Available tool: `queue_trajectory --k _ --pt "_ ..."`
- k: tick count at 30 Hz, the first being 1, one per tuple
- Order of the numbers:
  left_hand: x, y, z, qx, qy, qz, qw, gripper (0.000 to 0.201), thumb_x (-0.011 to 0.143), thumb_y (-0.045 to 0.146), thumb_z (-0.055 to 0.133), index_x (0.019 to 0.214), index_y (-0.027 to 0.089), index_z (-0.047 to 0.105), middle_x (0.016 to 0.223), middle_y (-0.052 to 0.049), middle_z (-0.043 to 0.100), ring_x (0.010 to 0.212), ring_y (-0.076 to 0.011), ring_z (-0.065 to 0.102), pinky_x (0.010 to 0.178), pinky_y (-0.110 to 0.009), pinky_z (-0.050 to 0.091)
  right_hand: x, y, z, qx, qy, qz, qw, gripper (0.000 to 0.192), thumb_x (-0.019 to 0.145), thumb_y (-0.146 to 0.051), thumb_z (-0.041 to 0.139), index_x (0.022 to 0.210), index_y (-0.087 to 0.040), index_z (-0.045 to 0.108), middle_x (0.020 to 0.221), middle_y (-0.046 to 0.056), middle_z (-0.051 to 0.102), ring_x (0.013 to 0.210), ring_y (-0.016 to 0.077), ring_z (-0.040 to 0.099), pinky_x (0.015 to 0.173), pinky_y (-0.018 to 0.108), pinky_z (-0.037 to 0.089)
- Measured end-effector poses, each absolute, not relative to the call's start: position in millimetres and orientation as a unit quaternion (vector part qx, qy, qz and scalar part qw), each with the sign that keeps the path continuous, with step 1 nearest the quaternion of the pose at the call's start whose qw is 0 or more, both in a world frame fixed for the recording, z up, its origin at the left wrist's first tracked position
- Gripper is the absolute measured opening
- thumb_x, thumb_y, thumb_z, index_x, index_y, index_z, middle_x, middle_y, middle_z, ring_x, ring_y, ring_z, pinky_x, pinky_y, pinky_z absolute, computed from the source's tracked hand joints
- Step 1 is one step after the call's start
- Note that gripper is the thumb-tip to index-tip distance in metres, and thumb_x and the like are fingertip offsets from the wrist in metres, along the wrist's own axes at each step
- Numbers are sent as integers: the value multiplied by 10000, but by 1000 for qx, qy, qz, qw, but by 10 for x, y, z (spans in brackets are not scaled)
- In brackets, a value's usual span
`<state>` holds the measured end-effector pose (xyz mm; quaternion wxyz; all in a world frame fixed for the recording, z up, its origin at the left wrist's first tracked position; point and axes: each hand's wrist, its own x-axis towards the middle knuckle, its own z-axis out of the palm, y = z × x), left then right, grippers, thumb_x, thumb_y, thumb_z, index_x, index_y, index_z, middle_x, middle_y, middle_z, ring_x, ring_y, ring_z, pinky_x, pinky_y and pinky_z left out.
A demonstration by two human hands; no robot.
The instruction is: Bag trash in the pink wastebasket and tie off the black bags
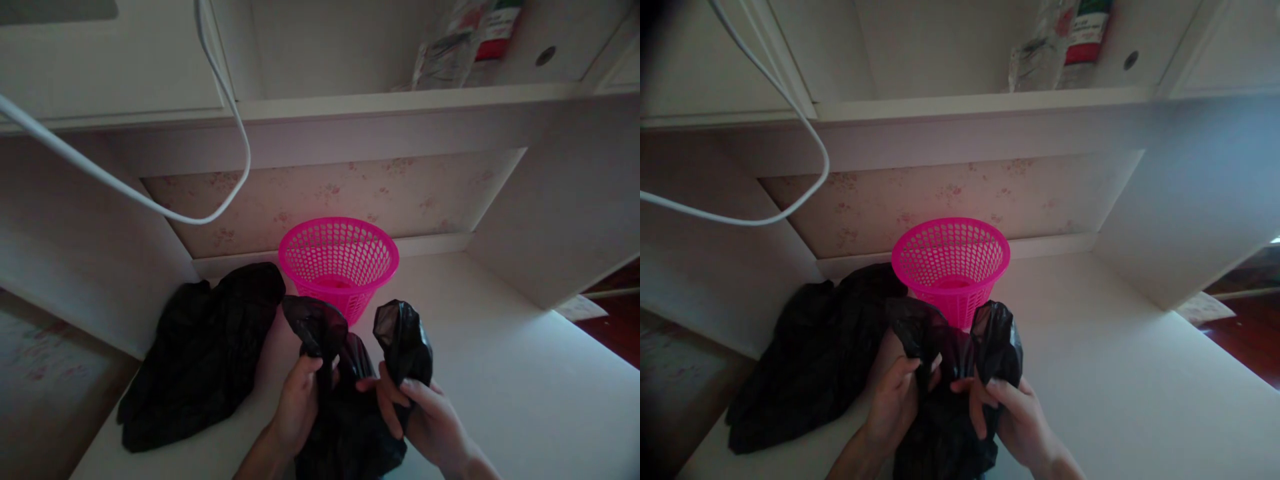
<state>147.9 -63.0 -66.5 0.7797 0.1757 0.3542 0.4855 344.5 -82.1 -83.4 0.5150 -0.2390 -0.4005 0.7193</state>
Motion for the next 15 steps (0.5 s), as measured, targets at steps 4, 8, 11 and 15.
queue_trajectory --k 4,8,11,15 --pt "1464 -645 -697 217 377 528 730 361 668 442 908 758 138 737 709 -32 686 696 -154 610 715 -276 507 3387 -832 -841 -204 -365 777 471 508 917 -684 622 924 -181 694 728 19 541 763 199 588 770 326 471" --pt "1529 -664 -634 214 423 537 697 496 646 462 973 957 165 727 657 12 671 567 -135 608 599 -260 512 3361 -830 -763 -183 -404 769 461 547 944 -708 551 993 -194 732 800 25 523 757 184 516 783 327 451" --pt "1585 -642 -613 221 417 610 637 481 672 382 976 1007 224 668 765 51 692 612 -112 625 616 -231 520 3355 -818 -693 -261 -481 710 443 357 960 -550 648 927 -210 753 841 40 562 823 195 512 769 315 440" --pt "1600 -629 -720 239 426 618 616 331 695 341 950 828 198 682 758 43 690 696 -123 641 680 -232 526 3332 -843 -624 -328 -562 639 410 285 966 -459 700 841 -205 733 890 43 605 868 188 535 768 302 452"
